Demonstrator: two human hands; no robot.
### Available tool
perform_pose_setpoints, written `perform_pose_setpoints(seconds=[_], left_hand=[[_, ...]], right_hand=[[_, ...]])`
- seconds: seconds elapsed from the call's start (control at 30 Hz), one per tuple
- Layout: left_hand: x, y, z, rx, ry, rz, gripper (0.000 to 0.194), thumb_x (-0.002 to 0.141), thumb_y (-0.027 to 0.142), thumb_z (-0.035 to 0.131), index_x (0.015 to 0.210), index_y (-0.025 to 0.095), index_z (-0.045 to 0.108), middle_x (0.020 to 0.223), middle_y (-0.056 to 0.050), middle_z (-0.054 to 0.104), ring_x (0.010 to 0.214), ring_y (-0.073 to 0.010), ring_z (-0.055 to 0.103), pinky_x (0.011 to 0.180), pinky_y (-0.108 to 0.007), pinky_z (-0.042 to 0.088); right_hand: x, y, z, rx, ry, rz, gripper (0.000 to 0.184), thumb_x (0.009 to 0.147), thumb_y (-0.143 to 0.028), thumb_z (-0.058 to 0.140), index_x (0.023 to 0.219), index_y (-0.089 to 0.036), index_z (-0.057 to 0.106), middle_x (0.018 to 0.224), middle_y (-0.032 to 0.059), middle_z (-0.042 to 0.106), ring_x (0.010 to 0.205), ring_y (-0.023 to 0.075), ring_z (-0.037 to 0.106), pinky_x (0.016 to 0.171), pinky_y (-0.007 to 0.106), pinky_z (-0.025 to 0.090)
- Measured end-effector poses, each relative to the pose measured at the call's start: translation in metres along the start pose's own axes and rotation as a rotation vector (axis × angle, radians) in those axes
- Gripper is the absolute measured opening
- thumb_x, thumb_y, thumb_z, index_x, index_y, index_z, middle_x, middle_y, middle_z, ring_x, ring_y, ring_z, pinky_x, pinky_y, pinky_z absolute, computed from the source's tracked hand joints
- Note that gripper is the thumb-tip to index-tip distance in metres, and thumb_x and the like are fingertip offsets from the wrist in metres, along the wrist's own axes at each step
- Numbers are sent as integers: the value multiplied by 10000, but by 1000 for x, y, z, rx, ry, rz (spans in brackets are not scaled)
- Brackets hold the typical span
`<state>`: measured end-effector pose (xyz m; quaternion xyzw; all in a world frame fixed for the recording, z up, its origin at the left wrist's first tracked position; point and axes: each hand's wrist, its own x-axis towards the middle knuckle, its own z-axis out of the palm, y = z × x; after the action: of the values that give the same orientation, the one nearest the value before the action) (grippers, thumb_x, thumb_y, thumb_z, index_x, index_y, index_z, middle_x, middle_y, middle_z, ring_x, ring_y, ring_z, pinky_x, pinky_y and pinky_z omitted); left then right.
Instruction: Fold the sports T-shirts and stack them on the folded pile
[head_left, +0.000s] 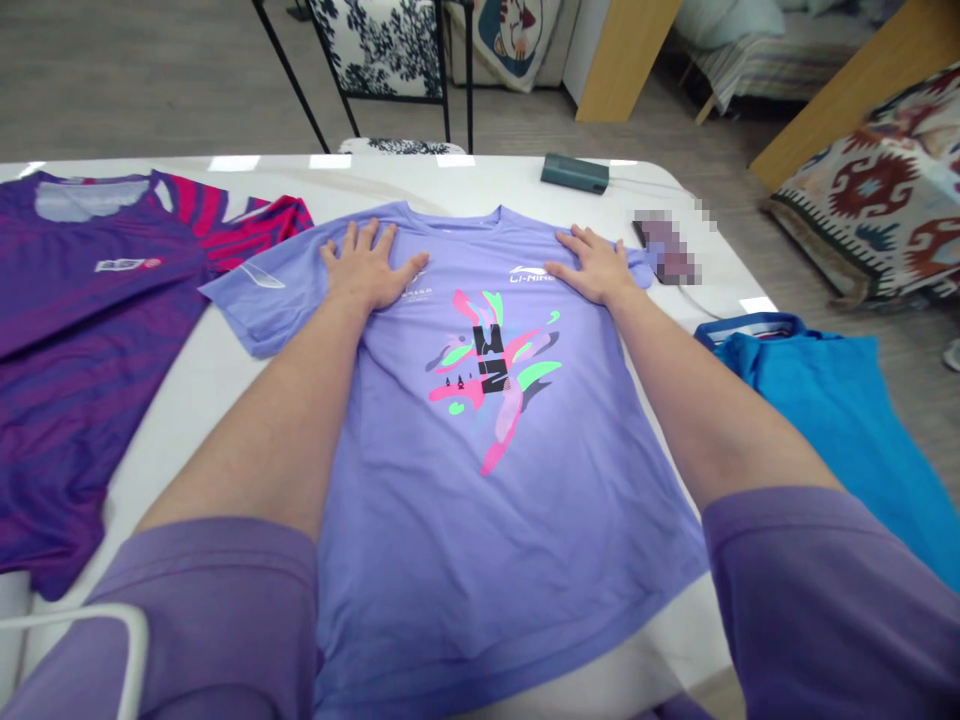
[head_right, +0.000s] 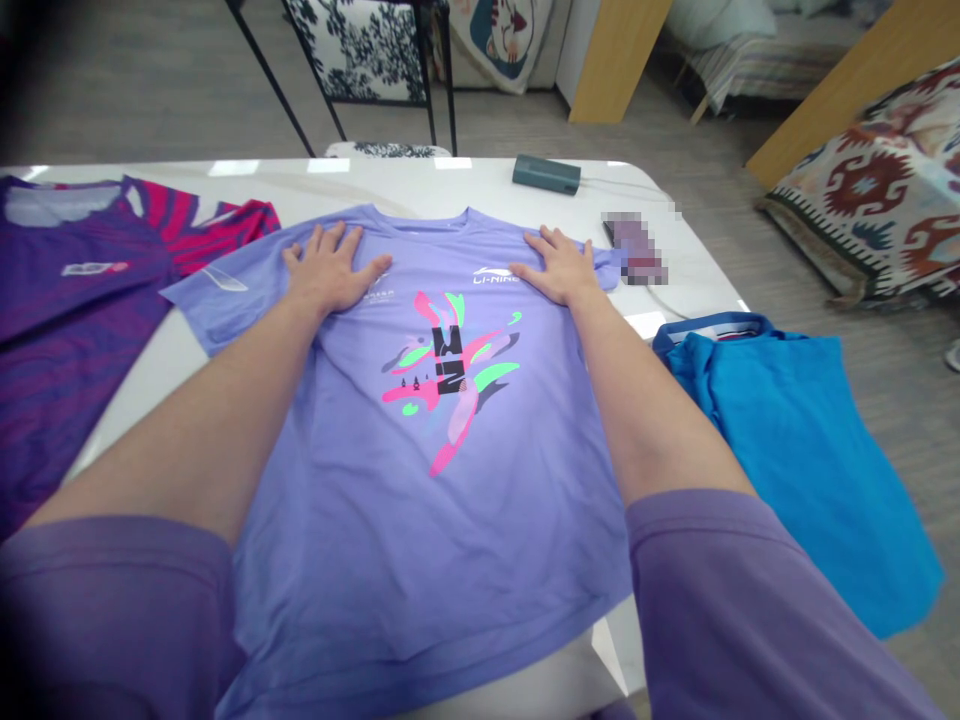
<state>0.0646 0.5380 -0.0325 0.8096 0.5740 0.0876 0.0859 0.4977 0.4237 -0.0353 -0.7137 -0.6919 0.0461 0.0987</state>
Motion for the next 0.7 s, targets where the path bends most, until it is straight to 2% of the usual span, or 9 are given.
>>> perform_pose_setpoints(seconds=[0.17, 0.33, 0.5, 0.57, 0.63, 0.7], left_hand=[[2, 2, -2, 31, -23, -2, 994, 1088, 880, 300, 1864, 259, 282, 1942, -135, 204, 1794, -423, 116, 1402, -733, 44], [4, 0, 0, 48, -36, 11, 988, 1104, 866, 282, 1869, 241, 261, 1945, -146, 181, 1794, -433, 101, 1398, -742, 33], [3, 1, -1, 49, -28, -12, 956, 1116, 838, 224, 1875, 257, 244, 1948, -138, 174, 1799, -429, 91, 1391, -761, 9], [-6, 11, -10, 47, 24, -18, 981, 1112, 818, 276, 1867, 192, 262, 1946, -168, 162, 1806, -436, 40, 1393, -748, -60], [-25, 28, -24, 52, 110, 23, 977, 1123, 747, 342, 1853, 101, 263, 1934, -210, 180, 1812, -418, 1, 1404, -703, -123], [-54, 49, -39, 24, 184, 52, 905, 1145, 646, 375, 1835, 67, 284, 1915, -239, 227, 1813, -398, 48, 1424, -688, -71]], right_hand=[[3, 1, -1, 25, -8, -20, 906, 1094, -806, 460, 1834, -287, 390, 1912, 134, 286, 1739, 512, 257, 1325, 916, 69], [8, 7, 4, 25, -20, -58, 951, 1091, -843, 425, 1846, -269, 354, 1922, 135, 254, 1748, 518, 224, 1323, 919, 45], [11, 7, 2, -72, -54, -39, 959, 1097, -851, 383, 1858, -271, 315, 1930, 137, 226, 1755, 493, 227, 1340, 894, 84], [7, -5, -8, -147, -39, -34, 935, 1105, -826, 380, 1853, -268, 321, 1916, 145, 271, 1746, 478, 262, 1347, 885, 65], [-2, -26, -22, -215, 27, -94, 892, 1121, -768, 396, 1837, -239, 350, 1889, 161, 336, 1731, 468, 297, 1362, 863, 35], [-22, -54, -36, -245, 121, -177, 815, 1145, -669, 414, 1804, -191, 404, 1852, 186, 403, 1704, 449, 355, 1391, 811, 57]])
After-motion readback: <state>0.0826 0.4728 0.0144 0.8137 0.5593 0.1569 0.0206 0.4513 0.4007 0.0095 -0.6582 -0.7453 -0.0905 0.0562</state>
